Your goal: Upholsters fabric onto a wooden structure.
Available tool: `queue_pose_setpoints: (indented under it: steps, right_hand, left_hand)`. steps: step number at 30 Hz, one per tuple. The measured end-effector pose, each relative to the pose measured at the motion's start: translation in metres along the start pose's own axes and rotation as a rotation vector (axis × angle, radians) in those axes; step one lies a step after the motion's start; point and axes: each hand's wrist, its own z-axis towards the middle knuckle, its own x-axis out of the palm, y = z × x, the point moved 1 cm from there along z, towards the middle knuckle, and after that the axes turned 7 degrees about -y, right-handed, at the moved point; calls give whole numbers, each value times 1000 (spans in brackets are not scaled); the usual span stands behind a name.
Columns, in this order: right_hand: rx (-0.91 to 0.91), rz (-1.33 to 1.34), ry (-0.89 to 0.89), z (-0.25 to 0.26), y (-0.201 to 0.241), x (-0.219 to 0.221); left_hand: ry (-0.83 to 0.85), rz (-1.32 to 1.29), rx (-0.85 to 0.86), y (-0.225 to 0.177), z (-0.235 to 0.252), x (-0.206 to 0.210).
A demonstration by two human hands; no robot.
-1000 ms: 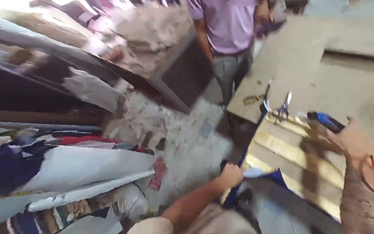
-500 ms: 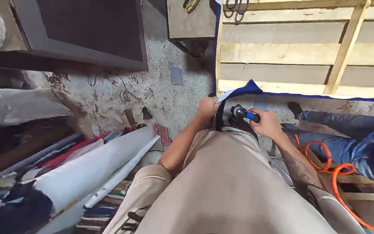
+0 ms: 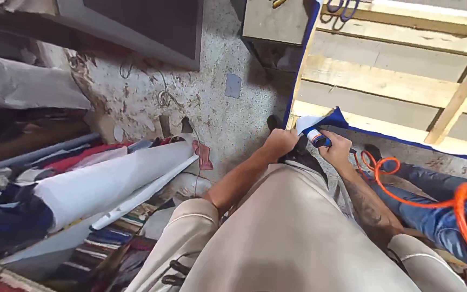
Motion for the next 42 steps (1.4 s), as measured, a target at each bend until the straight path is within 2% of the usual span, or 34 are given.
queue_pose_setpoints:
  steps: [3,10,15,24,26,36,39,42]
  right_hand:
    - [-38,-18,-35,5,4,1]
    - [-107,-128,221,55,18,-23]
    - [-185,-72,347,73,21,-30]
    - [-137,-125,388,59,36,-36]
    - [-120,-127,407,53,37,-37]
    - [-94,-120,482,24,43,-30]
    - [-50,-110,478,17,46,-26]
    - [-2,-120,419,14,53,-40]
  left_hand:
    - [-27,-35,41,4,1,2]
    - [-145,-27,91,28,9,7]
    - [-132,-7,115,46,15,-9]
    - [-57,28,114,60,18,-22]
    - [-84,26,143,64,20,-22]
    - [-42,-39,202,63,20,-18]
    - [-15,7,187,62,20,-19]
    - [-63,41,181,63,20,-21]
